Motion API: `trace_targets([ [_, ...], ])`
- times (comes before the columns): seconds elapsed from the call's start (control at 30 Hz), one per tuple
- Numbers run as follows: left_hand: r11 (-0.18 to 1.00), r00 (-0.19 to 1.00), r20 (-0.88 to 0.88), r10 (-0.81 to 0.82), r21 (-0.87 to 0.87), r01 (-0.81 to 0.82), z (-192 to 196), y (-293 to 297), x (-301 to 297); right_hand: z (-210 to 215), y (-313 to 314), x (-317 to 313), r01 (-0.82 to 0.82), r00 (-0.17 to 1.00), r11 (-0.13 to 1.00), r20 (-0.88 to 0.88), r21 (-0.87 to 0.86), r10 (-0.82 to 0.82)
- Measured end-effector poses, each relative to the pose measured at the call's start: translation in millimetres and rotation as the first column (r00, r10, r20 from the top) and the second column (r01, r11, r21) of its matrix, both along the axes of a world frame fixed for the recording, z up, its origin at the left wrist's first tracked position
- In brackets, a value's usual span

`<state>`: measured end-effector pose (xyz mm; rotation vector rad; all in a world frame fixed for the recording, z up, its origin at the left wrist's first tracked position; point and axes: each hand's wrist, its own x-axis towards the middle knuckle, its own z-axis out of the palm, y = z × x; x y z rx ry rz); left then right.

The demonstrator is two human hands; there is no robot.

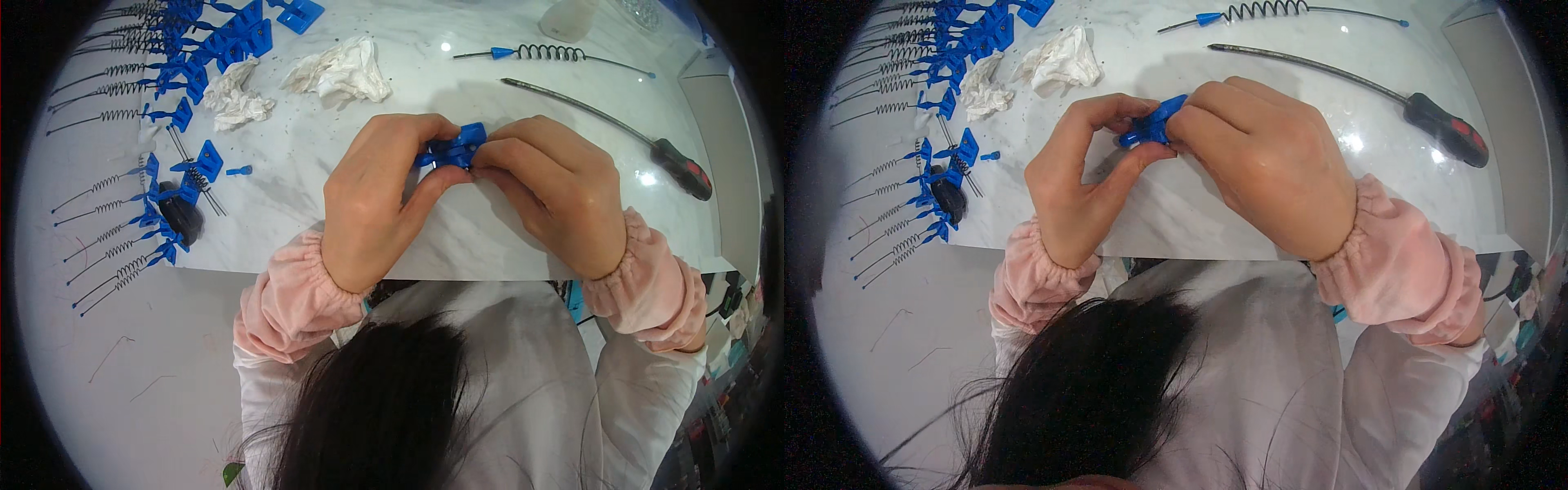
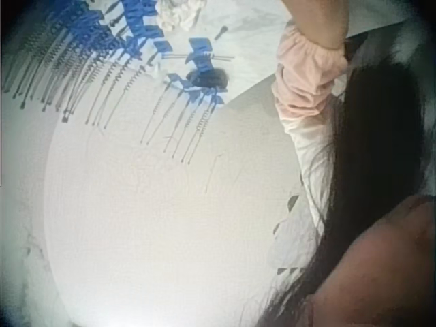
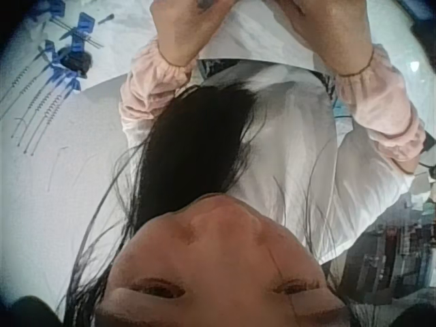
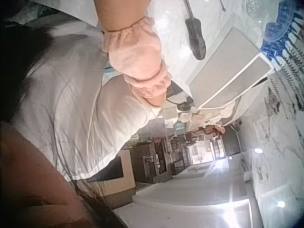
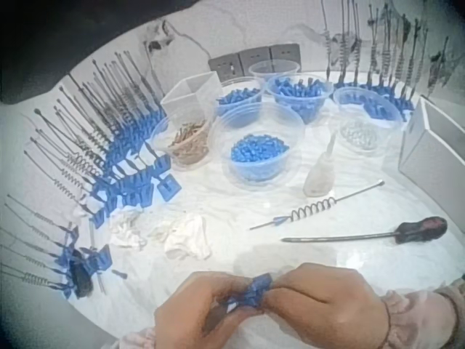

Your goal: The person assembles small plastic and metal electronic or mechanical parts by hand, securing them with small screws using a screwdriver and applying adhesive from a glue bottle.

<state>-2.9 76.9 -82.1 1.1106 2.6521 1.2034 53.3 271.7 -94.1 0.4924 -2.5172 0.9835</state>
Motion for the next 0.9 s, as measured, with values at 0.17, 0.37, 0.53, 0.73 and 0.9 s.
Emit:
trace_targets([
  [0.17,0.994,0.992,-0.066,-0.106,-0.01,0.106,5,-4,-7,39,32,24,0.18,0.979,0.959,0.054,0.219,-0.196],
  [0.37,0.953,0.954,0.017,-0.301,-0.02,0.301,9,-18,-17,49,112,63,0.322,0.906,0.843,0.12,0.431,-0.407],
  [0.53,0.914,0.917,0.011,-0.398,-0.074,0.398,21,-11,-25,44,138,84,0.306,0.892,0.822,0.157,0.481,-0.424],
  [0.73,0.887,0.903,0.022,-0.428,-0.181,0.425,30,-9,-26,31,142,81,0.37,0.849,0.863,0.252,0.345,-0.465],
  [0.9,0.864,0.877,0.05,-0.477,-0.157,0.479,29,-13,-35,49,154,89,0.273,0.885,0.949,0.344,0.161,-0.313],
])
